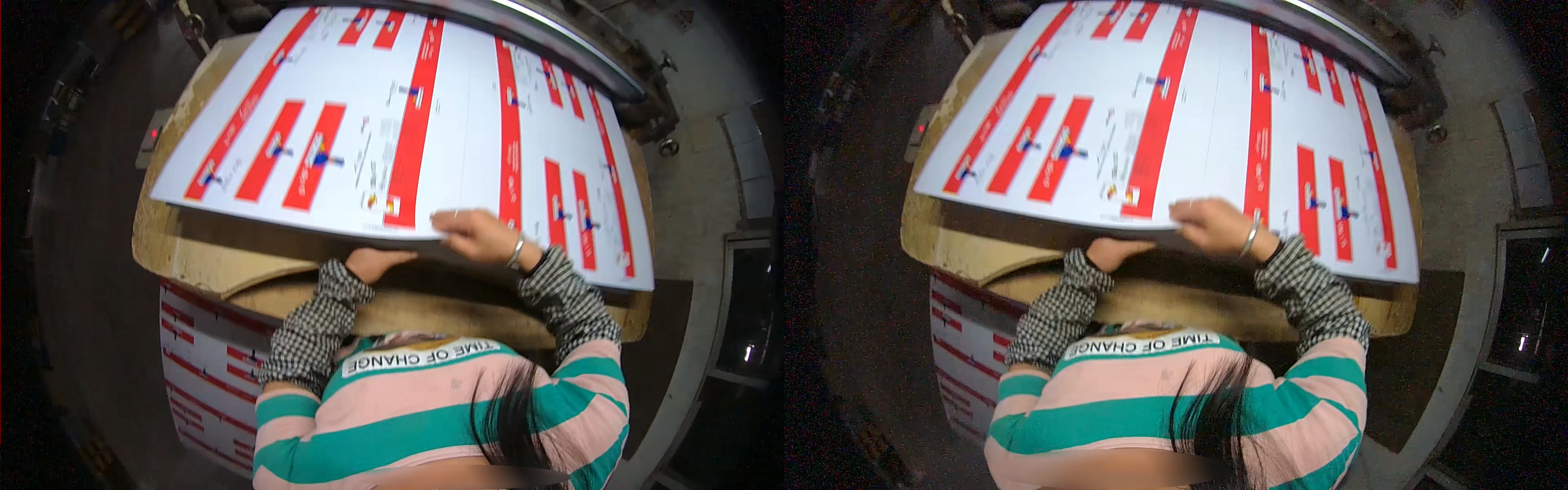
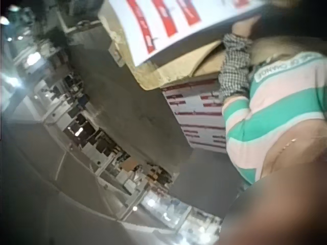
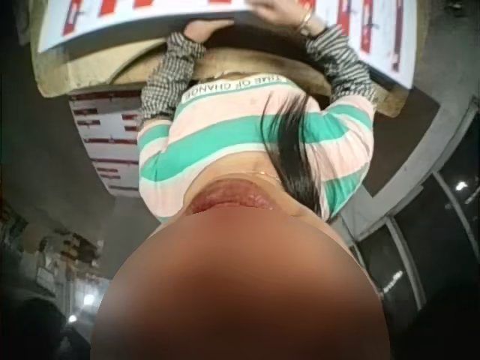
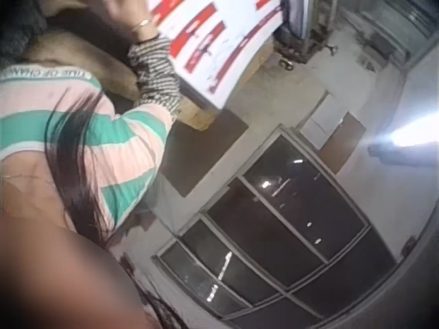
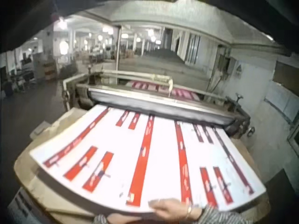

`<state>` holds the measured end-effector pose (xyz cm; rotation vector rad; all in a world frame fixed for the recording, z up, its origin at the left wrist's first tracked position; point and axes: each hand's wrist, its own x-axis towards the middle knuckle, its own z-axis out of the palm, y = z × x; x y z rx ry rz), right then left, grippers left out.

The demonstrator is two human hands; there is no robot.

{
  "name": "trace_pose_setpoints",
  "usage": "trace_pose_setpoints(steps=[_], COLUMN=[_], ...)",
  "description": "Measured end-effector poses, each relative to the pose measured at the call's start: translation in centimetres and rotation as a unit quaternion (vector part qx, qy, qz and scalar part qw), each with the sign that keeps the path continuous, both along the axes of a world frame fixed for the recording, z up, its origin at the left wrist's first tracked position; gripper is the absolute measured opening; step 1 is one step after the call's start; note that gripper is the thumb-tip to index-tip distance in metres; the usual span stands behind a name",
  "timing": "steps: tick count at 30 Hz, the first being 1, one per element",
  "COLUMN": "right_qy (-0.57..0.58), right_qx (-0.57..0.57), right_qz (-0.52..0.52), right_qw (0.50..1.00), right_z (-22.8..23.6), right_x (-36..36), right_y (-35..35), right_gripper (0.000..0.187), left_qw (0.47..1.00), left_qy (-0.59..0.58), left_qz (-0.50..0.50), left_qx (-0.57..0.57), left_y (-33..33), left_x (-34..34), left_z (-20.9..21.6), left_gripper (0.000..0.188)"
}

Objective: Feeding large printed paper sheets into a processing machine.

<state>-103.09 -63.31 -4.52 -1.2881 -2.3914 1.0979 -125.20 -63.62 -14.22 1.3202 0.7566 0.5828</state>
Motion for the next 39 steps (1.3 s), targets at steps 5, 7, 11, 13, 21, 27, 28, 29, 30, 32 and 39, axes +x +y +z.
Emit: trace_pose_setpoints(steps=[5,7,11,13,21,27,28,29,30,32,39], right_qy=[0.028,0.028,-0.022,-0.105,-0.087,0.057,0.058,0.046,0.050,0.069,0.044], right_qx=[-0.035,-0.136,0.242,0.008,-0.022,0.017,0.018,-0.015,-0.019,-0.035,-0.077], right_qz=[0.028,-0.059,-0.247,-0.060,0.088,-0.023,-0.028,-0.026,-0.013,-0.001,0.011], right_qw=[0.999,0.989,0.938,0.993,0.992,0.998,0.998,0.998,0.998,0.997,0.996], right_z=[-0.5,-0.9,-9.2,-4.7,-1.2,3.4,3.6,3.0,1.7,-0.8,-2.4], right_x=[0.2,0.3,4.0,-1.4,-0.5,-0.3,-0.5,-0.8,-0.9,-0.5,0.4], right_y=[1.6,3.3,3.5,0.6,-3.1,-3.7,-3.8,-4.2,-4.4,-4.3,-1.3], right_gripper=[0.030,0.034,0.034,0.069,0.066,0.025,0.024,0.024,0.025,0.026,0.030], left_qw=[0.997,0.999,0.997,0.996,0.996,0.985,0.985,0.986,0.987,0.989,0.989], left_qy=[-0.016,0.012,0.000,-0.055,-0.045,0.173,0.169,0.164,0.159,0.148,0.145], left_qz=[0.051,0.044,0.018,0.030,0.039,0.014,0.015,0.016,0.018,0.020,0.007], left_qx=[-0.054,-0.006,0.072,0.061,0.069,-0.016,-0.013,-0.010,-0.008,-0.003,0.014], left_y=[-0.3,-1.0,-2.5,-4.9,-4.7,-4.8,-4.4,-4.3,-4.3,-4.4,-3.9], left_x=[-0.6,-1.2,0.9,-0.5,2.2,0.3,0.4,0.3,0.2,0.4,0.8], left_z=[1.7,1.6,2.7,-1.3,-4.5,1.7,1.9,2.0,1.4,1.1,-2.4], left_gripper=[0.041,0.043,0.047,0.047,0.044,0.045,0.046,0.047,0.047,0.048,0.049])
